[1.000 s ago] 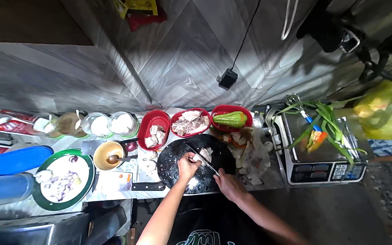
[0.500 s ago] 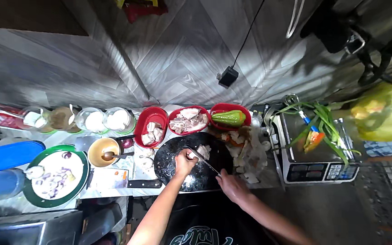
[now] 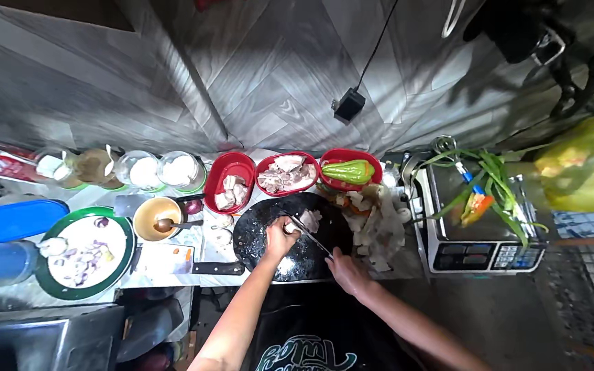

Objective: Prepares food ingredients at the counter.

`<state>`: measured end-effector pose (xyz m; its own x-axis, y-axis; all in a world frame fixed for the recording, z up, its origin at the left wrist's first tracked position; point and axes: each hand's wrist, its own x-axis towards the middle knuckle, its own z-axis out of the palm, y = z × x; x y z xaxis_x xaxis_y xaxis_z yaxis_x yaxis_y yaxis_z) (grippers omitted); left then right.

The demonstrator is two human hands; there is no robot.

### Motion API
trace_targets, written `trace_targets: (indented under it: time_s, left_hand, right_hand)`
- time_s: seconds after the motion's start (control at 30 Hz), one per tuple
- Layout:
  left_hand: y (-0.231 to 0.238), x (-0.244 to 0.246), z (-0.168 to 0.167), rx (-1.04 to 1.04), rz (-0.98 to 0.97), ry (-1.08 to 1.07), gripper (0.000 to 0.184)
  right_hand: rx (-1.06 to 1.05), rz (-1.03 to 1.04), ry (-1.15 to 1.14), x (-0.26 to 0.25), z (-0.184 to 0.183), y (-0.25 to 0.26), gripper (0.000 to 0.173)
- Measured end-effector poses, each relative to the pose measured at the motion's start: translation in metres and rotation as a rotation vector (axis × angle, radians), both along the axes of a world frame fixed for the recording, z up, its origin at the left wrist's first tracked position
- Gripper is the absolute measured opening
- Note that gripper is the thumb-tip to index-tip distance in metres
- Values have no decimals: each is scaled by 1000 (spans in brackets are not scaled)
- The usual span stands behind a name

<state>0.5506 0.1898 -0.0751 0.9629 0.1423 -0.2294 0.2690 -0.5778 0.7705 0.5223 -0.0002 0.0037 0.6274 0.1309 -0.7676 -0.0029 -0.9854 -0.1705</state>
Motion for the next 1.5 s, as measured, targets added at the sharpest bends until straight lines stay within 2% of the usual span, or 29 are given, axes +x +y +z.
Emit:
trace_targets:
  time_s: [0.17, 0.33, 0.4, 0.47, 0.6, 0.73, 0.9, 1.07, 1.27, 1.37, 1.5]
  left_hand:
    - [4, -6, -4, -15, -14, -14, 38]
    - [11, -18, -11, -31, -25, -38, 38]
    - [12, -22, -10, -78, -17, -49, 44]
    - [8, -23, -6, -132, 30, -26, 46]
    - [-3, -21, -4, -104, 122, 25, 36]
    - [-6, -18, -2, -126, 170, 60, 34]
    - [0, -16, -4, -142, 110, 84, 34]
    - [13, -8, 4, -134, 51, 168, 36]
    - [9, -11, 5, -99, 56, 156, 35]
    - [7, -15, 5, -96, -5, 183, 33]
    - [0, -26, 0, -165, 106, 160, 34]
  right_hand:
    - [75, -66, -19, 12, -27, 16, 53]
    - [166, -110, -9, -21, -39, -37, 52]
    - [214, -131, 2, -26, -39, -47, 51]
    - [214, -145, -39, -26, -33, -43, 51]
    - [152, -93, -58, -17, -17, -15, 53]
    - [132, -76, -36, -18, -17, -5, 53]
    - [156, -175, 21, -27, -22, 14, 51]
    - [140, -178, 13, -8, -34, 24, 52]
    - [96, -186, 21, -38, -23, 6, 51]
    - [120, -202, -4, -19, -35, 23, 51]
    - [158, -183, -7, -14, -38, 19, 51]
